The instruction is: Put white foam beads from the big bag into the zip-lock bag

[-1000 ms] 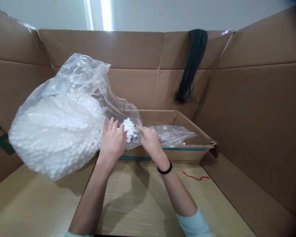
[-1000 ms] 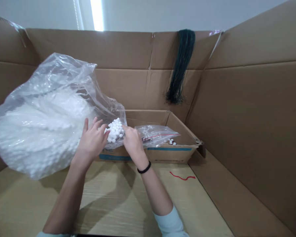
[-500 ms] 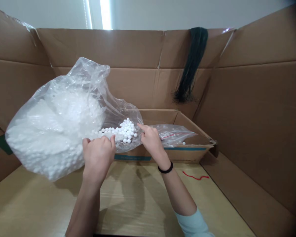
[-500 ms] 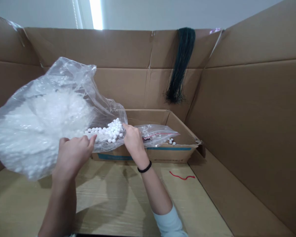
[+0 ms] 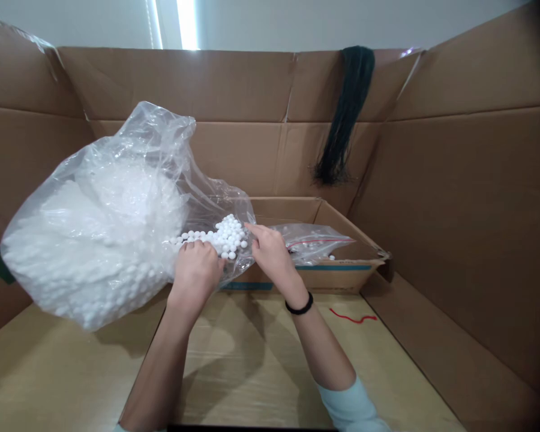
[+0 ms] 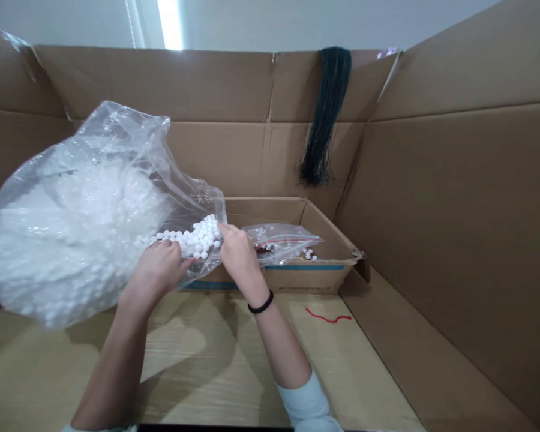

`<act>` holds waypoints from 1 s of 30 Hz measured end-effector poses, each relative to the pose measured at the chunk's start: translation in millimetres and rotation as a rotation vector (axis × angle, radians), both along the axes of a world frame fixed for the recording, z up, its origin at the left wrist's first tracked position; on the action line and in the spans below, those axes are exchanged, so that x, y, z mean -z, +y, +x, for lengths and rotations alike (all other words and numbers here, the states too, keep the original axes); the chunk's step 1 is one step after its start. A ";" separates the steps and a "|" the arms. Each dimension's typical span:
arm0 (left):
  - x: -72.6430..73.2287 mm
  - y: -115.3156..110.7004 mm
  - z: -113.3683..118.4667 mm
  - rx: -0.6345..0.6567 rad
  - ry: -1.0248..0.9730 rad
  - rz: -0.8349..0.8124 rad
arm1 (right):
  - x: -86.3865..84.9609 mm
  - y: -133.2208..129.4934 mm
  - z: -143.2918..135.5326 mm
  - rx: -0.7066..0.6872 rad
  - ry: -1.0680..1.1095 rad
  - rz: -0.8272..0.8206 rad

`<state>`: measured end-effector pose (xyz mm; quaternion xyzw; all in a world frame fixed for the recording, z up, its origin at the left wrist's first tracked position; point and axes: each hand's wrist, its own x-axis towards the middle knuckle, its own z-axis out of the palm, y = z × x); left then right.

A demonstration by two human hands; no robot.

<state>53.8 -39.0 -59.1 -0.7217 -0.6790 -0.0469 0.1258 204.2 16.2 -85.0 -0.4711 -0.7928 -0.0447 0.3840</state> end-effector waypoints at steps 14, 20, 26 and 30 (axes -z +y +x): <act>3.9 17.7 -17.3 0.082 -0.058 -0.165 | -3.6 -6.1 -4.7 -0.078 0.048 0.051; 6.9 22.8 -17.4 0.113 -0.033 -0.200 | -2.9 -6.2 -4.0 -0.033 -0.002 0.007; 4.4 28.2 -23.7 0.119 -0.097 -0.220 | -2.4 -4.0 -1.5 -0.002 -0.023 -0.032; 0.6 29.7 -28.7 0.131 -0.164 -0.197 | -4.0 -6.3 -1.7 0.001 -0.018 -0.018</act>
